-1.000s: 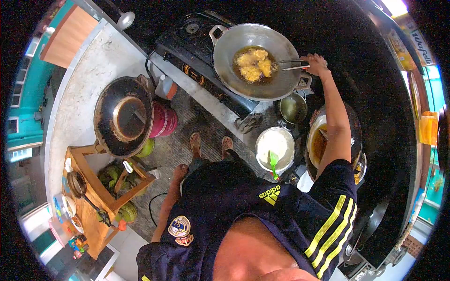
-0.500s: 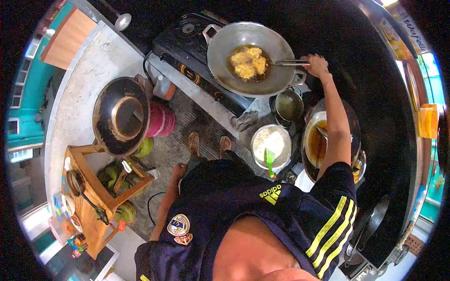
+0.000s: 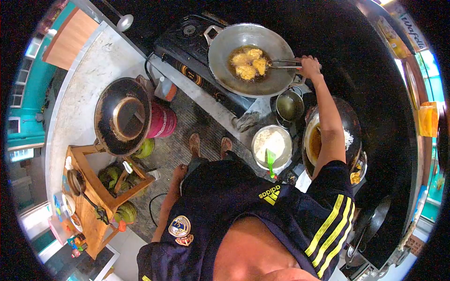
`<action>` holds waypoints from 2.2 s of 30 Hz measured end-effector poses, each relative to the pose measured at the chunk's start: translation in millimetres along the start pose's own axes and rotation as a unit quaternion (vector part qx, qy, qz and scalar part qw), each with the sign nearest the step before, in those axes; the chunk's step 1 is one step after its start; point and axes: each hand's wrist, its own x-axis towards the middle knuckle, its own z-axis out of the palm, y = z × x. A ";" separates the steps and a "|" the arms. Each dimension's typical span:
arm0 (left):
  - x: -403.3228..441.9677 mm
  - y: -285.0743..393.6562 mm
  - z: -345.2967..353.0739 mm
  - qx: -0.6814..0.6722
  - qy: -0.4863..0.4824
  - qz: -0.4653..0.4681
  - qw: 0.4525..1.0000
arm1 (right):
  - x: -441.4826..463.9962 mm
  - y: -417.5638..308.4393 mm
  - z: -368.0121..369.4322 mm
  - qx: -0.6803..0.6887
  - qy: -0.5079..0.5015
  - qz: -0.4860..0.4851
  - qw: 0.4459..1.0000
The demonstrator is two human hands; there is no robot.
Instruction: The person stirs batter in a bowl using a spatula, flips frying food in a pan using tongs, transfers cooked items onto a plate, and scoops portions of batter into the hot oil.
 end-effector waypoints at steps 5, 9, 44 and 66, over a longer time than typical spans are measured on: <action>1.7 -3.9 9.3 0.019 0.024 -0.006 1.000 | 5.2 0.7 10.0 -0.019 0.013 0.008 1.000; 12.7 -19.6 16.3 0.016 0.017 -0.003 1.000 | -8.8 -1.1 -2.9 0.016 0.026 0.014 0.999; 125.9 -17.0 47.6 0.064 -0.007 0.156 0.986 | -52.4 -10.3 -75.9 -0.100 -0.049 0.006 0.994; 140.9 -116.2 -39.7 0.310 -0.036 0.478 0.821 | -75.6 -98.7 -130.2 -0.119 -0.093 0.083 0.985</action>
